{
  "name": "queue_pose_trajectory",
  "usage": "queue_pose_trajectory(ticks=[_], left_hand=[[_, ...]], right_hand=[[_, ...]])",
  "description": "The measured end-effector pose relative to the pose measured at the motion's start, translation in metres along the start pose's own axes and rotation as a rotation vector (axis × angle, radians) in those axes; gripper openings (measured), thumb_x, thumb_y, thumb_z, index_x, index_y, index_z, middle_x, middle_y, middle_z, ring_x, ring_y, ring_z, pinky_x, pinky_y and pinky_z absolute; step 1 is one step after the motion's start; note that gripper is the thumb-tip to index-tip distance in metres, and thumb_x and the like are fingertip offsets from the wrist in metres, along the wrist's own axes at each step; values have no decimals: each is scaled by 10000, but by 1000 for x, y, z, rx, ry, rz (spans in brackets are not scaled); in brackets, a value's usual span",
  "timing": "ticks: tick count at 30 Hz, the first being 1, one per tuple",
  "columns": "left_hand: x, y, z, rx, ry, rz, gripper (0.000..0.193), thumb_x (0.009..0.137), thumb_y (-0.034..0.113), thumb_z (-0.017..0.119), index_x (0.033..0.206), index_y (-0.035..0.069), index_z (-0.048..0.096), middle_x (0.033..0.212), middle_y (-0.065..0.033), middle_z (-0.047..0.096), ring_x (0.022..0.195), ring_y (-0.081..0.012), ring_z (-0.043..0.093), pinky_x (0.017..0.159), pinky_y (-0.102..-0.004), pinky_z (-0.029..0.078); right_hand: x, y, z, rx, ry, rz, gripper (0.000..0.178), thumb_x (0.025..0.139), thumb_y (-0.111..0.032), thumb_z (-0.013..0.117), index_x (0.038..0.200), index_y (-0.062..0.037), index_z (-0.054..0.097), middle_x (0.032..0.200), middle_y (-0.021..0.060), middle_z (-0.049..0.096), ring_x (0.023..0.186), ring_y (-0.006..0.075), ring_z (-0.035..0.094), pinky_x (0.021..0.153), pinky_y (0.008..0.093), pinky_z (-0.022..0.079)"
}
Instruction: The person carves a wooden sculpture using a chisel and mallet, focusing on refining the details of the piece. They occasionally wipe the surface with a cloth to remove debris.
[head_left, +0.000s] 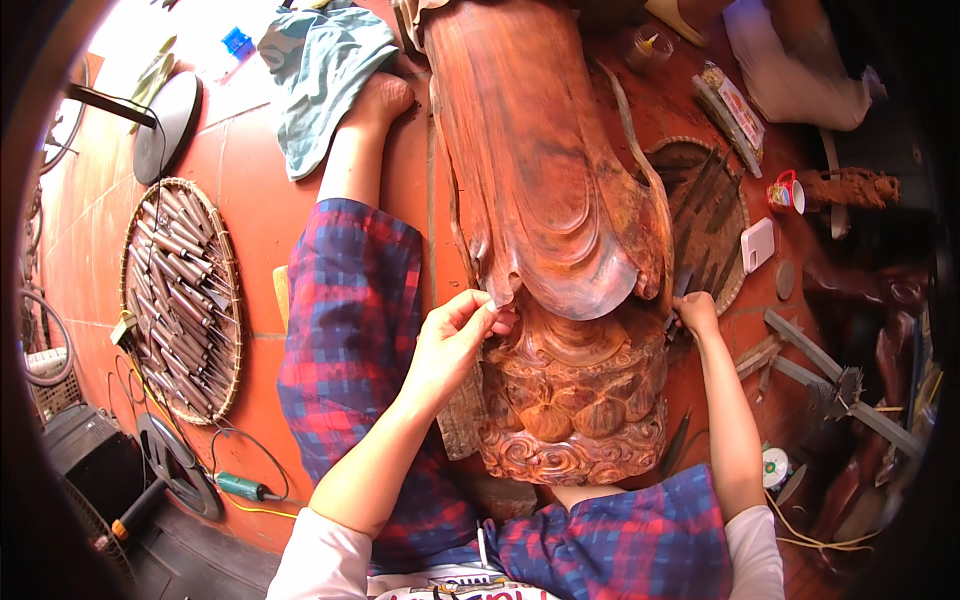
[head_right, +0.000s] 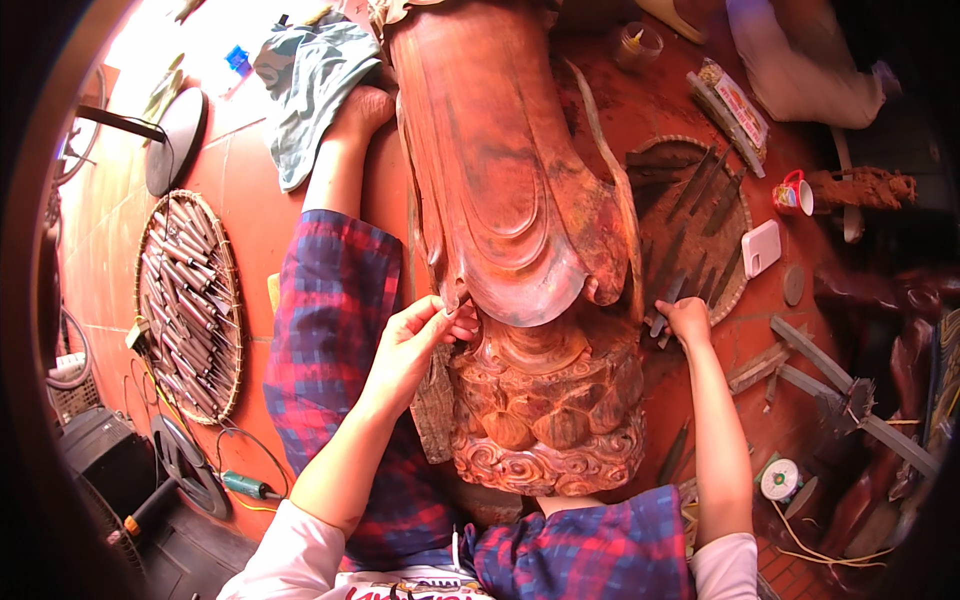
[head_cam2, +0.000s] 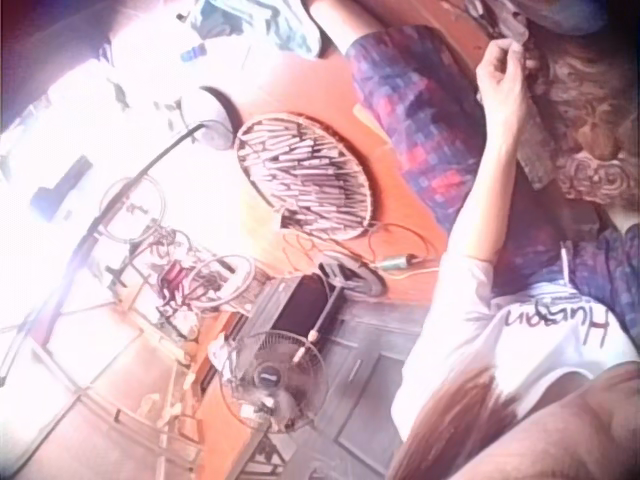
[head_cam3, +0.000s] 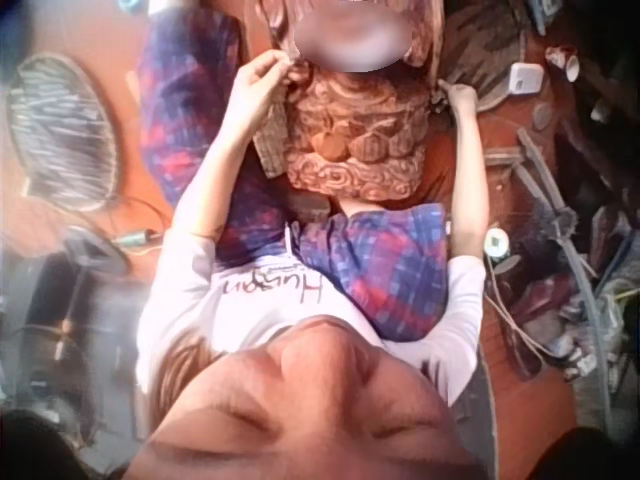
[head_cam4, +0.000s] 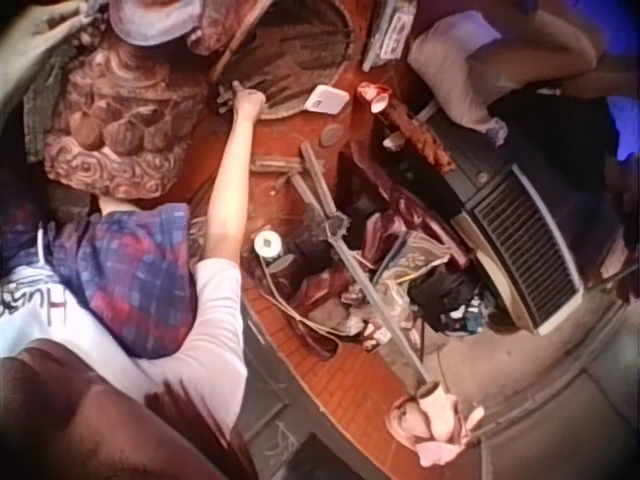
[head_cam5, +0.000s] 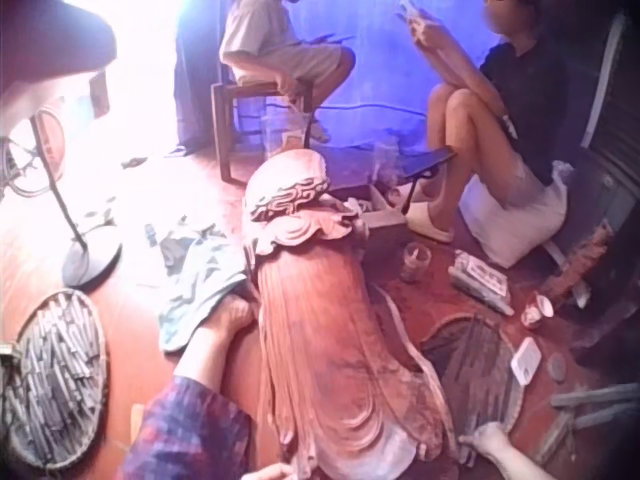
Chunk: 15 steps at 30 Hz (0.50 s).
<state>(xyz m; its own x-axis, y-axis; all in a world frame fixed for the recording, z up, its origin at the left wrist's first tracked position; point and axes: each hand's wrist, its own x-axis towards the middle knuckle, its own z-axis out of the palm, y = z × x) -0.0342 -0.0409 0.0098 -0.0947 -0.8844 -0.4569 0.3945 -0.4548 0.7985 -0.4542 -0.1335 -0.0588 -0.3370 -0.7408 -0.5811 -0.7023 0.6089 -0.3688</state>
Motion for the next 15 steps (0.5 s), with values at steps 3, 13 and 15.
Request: queue_pose_trajectory(ticks=[3, 13, 15], left_hand=[[-1, -1, -2, -25, 6, -16, 194, 1031, 187, 561, 1033, 9, 639, 993, -70, 708, 888, -105, 654, 867, -275, 497], [-3, -1, 2, -29, 35, -24, 169, 1016, 167, 593, 1000, 5, 638, 954, -57, 708, 850, -84, 634, 857, -268, 495], [-3, -2, 1, -14, 42, -8, 175, 1017, 168, 594, 1009, 1, 644, 942, -49, 704, 845, -78, 628, 844, -258, 494]], right_hand=[[-7, -5, -18, 304, -135, 102, 313, 935, -244, 700, 709, -102, 536, 595, 21, 564, 409, 83, 413, 376, 260, 280], [-139, -110, -70, 1011, -296, -393, 177, 1063, -259, 492, 983, -102, 506, 870, 114, 645, 551, 83, 551, 464, 192, 423], [-163, -128, -63, 979, -425, -498, 248, 1079, -278, 429, 987, -69, 524, 899, 177, 673, 614, 133, 625, 512, 223, 503]])
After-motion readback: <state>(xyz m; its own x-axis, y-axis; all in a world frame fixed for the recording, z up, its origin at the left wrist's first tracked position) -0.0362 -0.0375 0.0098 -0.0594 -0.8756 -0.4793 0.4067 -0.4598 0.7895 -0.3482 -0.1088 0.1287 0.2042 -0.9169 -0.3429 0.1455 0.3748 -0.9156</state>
